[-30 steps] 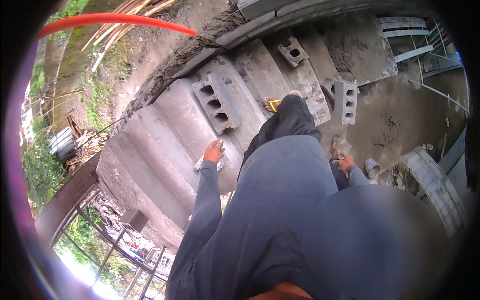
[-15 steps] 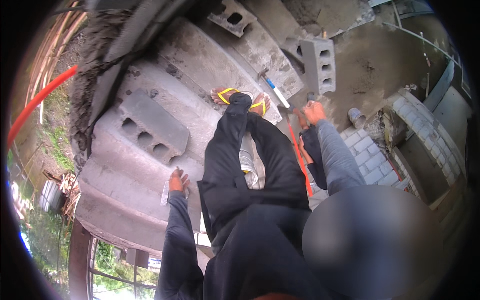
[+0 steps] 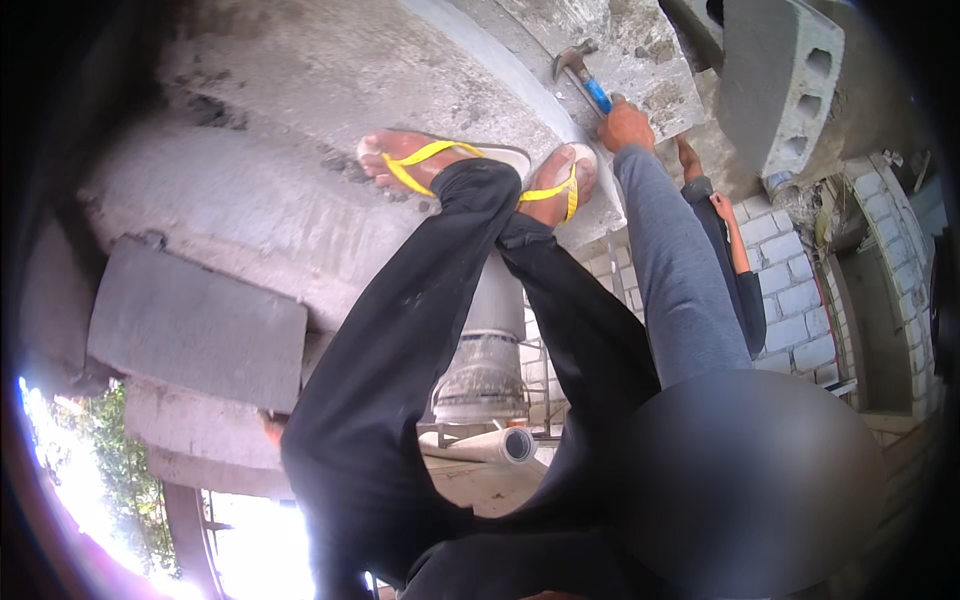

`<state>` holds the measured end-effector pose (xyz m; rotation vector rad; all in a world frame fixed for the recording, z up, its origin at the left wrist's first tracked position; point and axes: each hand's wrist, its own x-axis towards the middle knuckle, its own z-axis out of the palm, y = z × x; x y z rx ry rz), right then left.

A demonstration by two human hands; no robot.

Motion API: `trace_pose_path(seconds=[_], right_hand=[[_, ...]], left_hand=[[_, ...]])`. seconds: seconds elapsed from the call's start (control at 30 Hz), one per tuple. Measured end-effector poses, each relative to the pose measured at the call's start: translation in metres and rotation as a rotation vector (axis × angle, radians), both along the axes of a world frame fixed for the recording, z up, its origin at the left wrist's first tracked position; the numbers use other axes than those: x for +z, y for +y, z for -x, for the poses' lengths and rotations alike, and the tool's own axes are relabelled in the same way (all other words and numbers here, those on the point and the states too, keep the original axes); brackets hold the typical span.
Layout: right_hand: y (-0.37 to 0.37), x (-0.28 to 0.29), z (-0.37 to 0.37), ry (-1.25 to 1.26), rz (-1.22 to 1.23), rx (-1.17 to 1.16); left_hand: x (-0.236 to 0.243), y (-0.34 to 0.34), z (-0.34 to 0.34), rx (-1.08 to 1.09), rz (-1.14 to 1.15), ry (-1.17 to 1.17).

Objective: The person lays hollow concrete blocks onto a mortar bed along a curved wall, using a hammer to tap each block into position. The person repeatedly picks up blocks, places them, and adjusts alignment while working on a partially built wall.

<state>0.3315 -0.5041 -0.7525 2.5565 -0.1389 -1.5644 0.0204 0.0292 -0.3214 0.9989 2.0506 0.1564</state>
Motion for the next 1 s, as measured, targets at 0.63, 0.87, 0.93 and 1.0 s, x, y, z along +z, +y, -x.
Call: trace_pose_path(seconds=[0.63, 0.87, 0.93, 1.0], right_hand=[[-0.027, 0.276, -0.139, -0.315, -0.270, 0.259], [0.111, 0.515, -0.292, 0.015, 0.114, 0.560], [0.179, 0.532, -0.299, 0.019, -0.033, 0.723], [0.250, 0.562, -0.292, -0.036, -0.267, 0.968]], left_hand=[[-0.023, -0.003, 0.022, 0.496, 0.105, -0.244], [-0.042, -0.001, -0.043, 0.821, 0.016, -0.786], [-0.075, 0.007, -0.025, 0.700, -0.060, -0.558], [-0.065, 0.034, -0.037, 0.585, -0.095, -0.326]])
